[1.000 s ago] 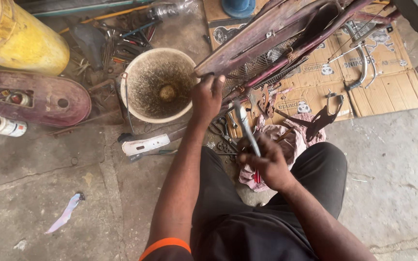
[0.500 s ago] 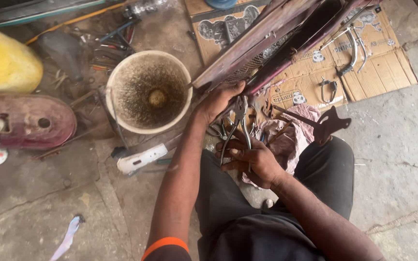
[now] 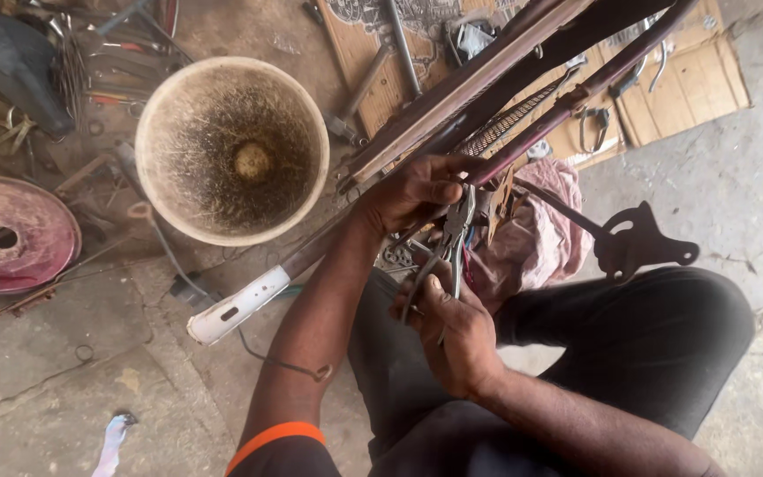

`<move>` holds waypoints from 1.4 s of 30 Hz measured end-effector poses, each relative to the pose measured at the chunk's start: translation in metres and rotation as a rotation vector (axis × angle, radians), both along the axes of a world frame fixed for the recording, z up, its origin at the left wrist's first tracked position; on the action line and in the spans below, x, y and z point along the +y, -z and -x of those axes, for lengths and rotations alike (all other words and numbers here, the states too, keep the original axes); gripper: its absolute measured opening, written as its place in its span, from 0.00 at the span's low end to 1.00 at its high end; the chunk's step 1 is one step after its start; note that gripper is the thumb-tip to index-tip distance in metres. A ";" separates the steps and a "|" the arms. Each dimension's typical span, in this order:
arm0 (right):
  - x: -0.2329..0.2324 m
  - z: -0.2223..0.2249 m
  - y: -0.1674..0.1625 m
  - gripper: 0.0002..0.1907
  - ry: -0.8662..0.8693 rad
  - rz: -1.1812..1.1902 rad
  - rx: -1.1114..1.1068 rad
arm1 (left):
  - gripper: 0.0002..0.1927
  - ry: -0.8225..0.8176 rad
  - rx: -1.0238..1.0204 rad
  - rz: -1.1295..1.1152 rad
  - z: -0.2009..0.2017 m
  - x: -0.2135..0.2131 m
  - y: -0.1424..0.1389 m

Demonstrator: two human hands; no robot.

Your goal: The person walks through a workshop, picks up pliers, and then sits on the floor to work on a bicycle frame. They use a screwdriver and pliers to adjust and remove parts of the bicycle frame.

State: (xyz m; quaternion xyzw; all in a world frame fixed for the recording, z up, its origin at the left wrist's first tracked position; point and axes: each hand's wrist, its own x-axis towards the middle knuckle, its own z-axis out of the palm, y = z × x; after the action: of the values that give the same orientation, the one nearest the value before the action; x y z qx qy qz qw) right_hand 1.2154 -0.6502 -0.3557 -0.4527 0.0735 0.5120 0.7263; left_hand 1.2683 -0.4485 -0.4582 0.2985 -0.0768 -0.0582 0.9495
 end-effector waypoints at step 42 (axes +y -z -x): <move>-0.039 -0.036 0.031 0.23 -0.546 0.027 -0.380 | 0.43 -0.166 -0.061 -0.013 0.019 -0.006 -0.021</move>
State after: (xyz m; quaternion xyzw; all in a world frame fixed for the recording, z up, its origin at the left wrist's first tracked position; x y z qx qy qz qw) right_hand 1.2516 -0.6890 -0.3868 -0.5525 -0.1806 0.5932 0.5570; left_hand 1.2498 -0.4540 -0.4376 0.3114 -0.0803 0.0295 0.9464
